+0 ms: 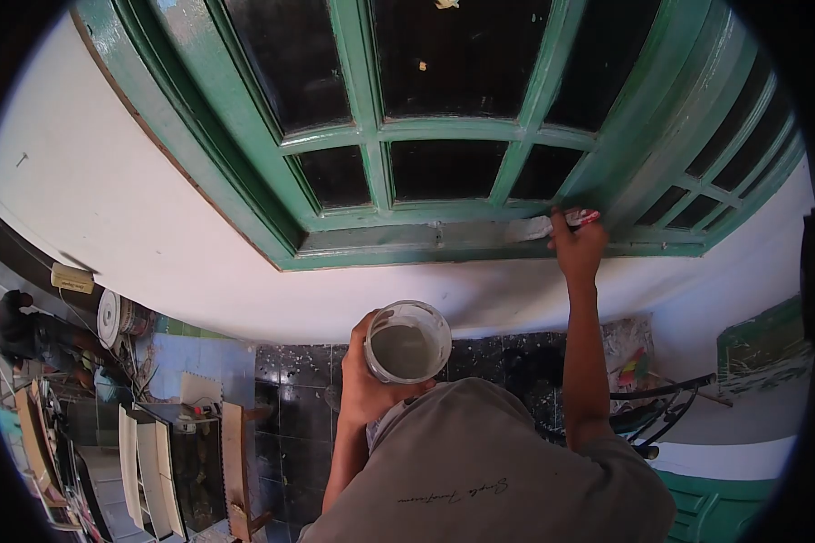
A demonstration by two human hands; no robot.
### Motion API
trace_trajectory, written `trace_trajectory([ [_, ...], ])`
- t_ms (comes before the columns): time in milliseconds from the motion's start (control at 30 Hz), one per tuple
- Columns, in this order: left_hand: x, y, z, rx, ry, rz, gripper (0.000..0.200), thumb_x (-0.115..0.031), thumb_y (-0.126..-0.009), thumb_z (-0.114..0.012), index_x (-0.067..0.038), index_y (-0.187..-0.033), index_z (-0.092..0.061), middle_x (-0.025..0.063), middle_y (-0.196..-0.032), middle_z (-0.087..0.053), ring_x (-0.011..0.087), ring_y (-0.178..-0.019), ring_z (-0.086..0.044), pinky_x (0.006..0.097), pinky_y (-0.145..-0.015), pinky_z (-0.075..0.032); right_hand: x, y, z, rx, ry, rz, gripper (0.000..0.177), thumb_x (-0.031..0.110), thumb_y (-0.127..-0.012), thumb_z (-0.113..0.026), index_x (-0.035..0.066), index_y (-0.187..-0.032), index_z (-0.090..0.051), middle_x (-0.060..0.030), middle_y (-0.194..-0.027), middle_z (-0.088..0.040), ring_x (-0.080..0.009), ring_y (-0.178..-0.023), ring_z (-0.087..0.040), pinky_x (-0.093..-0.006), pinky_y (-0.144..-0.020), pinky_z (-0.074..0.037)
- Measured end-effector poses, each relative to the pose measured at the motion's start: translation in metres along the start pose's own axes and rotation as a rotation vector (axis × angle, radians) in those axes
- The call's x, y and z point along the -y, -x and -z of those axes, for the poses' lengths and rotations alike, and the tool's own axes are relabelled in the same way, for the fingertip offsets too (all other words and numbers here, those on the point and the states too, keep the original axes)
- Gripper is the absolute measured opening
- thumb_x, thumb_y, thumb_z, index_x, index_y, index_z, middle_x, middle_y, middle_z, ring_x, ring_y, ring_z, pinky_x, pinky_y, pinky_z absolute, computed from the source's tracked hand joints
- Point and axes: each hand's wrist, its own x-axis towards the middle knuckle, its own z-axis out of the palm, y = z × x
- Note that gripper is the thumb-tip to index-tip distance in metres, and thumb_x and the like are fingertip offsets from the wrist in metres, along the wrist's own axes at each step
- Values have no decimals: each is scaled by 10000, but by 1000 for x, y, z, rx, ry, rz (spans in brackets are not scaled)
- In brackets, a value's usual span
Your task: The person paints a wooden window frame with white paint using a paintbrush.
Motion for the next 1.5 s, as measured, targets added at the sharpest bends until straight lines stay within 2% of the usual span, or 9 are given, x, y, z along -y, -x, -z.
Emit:
trace_trajectory([
  [367, -2, 6, -10, -22, 26, -2, 1113, -60, -515, -1019, 7, -1465, -441, 142, -1320, -648, 244, -1236, -632, 403, -1075, -505, 10, 2, 15, -35, 143, 59, 297, 226, -935, -731, 23, -724, -686, -80, -534, -646, -227, -501, -691, -365, -545, -531],
  [667, -1, 10, -3, -27, 19, 1, 1123, -64, -516, -1022, 9, -1471, -435, 145, -1321, -647, 247, -1234, -631, 405, -1075, -503, -5, -2, 23, -112, 294, 198, 313, 219, -929, -729, 13, -705, -658, -163, -596, -649, -395, -591, -678, -444, -581, -525],
  [767, 0, 10, -2, -30, 31, -2, 1119, -58, -517, -1019, 11, -1470, -435, 146, -1321, -646, 247, -1238, -628, 404, -1076, -502, -5, -4, 28, -101, 325, 189, 305, 218, -926, -733, 12, -711, -664, -179, -612, -652, -417, -617, -675, -452, -586, -529],
  [867, 1, 10, -3, -29, 16, 0, 1114, -50, -519, -1014, 13, -1470, -436, 148, -1323, -645, 246, -1241, -626, 401, -1078, -501, -10, -8, 35, -110, 462, 218, 268, 230, -927, -746, 1, -790, -725, -138, -614, -683, -302, -566, -707, -401, -574, -531],
  [1067, -1, 6, -7, 6, 20, 28, 1109, -54, -518, -1010, 15, -1467, -441, 149, -1325, -647, 241, -1238, -628, 400, -1081, -499, 2, -5, 42, -135, 504, 200, 260, 222, -918, -751, 8, -776, -710, -172, -688, -705, -389, -658, -709, -440, -606, -537],
  [1267, -4, 2, -7, 34, -25, 35, 1116, -79, -517, -1016, 6, -1471, -443, 151, -1322, -653, 244, -1231, -636, 402, -1082, -499, 1, -6, 47, -231, 470, 329, 259, 223, -923, -738, 36, -754, -677, -169, -655, -674, -410, -606, -669, -449, -574, -531],
  [1367, -3, 1, -6, 51, -65, 39, 1127, -100, -517, -1023, -18, -1481, -443, 146, -1334, -653, 249, -1235, -638, 405, -1080, -502, 10, 1, 50, -290, 346, 334, 217, 198, -927, -754, 29, -801, -702, -128, -656, -694, -307, -567, -695, -396, -566, -531],
  [1467, -3, 0, -6, 64, -118, 28, 1129, -129, -519, -1031, -39, -1483, -451, 144, -1351, -651, 256, -1246, -638, 410, -1083, -502, 20, 13, 59, -204, -47, 7, 176, 175, -944, -764, 19, -867, -738, -71, -682, -709, -162, -568, -682, -306, -553, -515],
  [1500, -4, -1, -7, 69, -112, 37, 1127, -138, -519, -1032, -43, -1482, -454, 145, -1356, -650, 258, -1250, -637, 412, -1085, -502, 20, 17, 60, -203, -129, -1, 172, 169, -950, -763, 9, -891, -740, -59, -689, -704, -136, -572, -669, -281, -544, -498],
])
